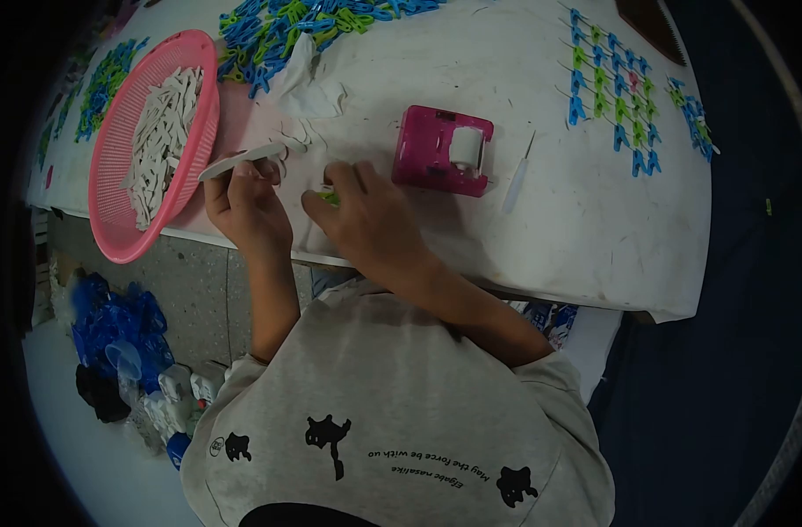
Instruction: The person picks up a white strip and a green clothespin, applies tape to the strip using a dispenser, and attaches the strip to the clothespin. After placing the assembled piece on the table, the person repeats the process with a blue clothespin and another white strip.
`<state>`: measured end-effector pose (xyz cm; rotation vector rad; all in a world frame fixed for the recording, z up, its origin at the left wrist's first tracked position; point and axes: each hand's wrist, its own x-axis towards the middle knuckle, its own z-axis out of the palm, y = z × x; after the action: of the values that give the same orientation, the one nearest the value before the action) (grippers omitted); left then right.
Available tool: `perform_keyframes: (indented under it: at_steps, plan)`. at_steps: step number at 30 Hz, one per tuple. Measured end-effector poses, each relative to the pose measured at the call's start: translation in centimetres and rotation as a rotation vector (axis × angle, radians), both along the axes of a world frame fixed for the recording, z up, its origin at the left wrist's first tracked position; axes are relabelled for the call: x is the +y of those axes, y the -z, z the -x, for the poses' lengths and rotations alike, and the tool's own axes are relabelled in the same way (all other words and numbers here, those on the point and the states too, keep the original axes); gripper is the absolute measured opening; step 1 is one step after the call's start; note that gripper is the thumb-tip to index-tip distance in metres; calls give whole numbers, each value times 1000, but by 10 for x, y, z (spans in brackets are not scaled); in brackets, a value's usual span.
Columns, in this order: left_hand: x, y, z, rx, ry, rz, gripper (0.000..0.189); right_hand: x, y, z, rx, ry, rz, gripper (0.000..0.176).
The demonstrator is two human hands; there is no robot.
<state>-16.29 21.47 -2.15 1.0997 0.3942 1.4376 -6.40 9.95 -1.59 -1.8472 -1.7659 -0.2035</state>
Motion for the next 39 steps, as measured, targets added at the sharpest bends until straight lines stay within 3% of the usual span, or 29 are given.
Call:
perform_keyframes:
  at_steps: [2,7,9,16,18,19,21,28,32,39]
  plan:
    - [-4,5,-6,-49,-49,110,5,-2,-1,2,-3,-60,64,35]
    - [-18,23,-18,40,-128,223,3,-21,-39,-31,35,-87,-93,43]
    - [-21,26,-21,91,-138,236,4,-30,-62,-59,-90,41,-15,48]
    - [-19,15,-24,204,-152,335,8,-30,-64,-97,-95,29,132,62]
    - [-18,16,-28,188,-164,304,7,-23,-55,-101,-79,97,274,81]
    - [-18,17,-29,173,-174,278,7,-21,-50,-103,-78,96,271,81]
    - [-22,19,-31,129,-189,288,7,-19,-42,-105,-126,140,438,104]
    - [-18,21,-33,-52,-188,288,4,-19,-38,-109,-78,141,478,108]
    - [-12,26,-34,14,-224,252,4,-19,-35,-111,-88,139,469,108]
    - [-16,20,-41,104,0,421,10,-16,-28,-113,-74,94,452,101]
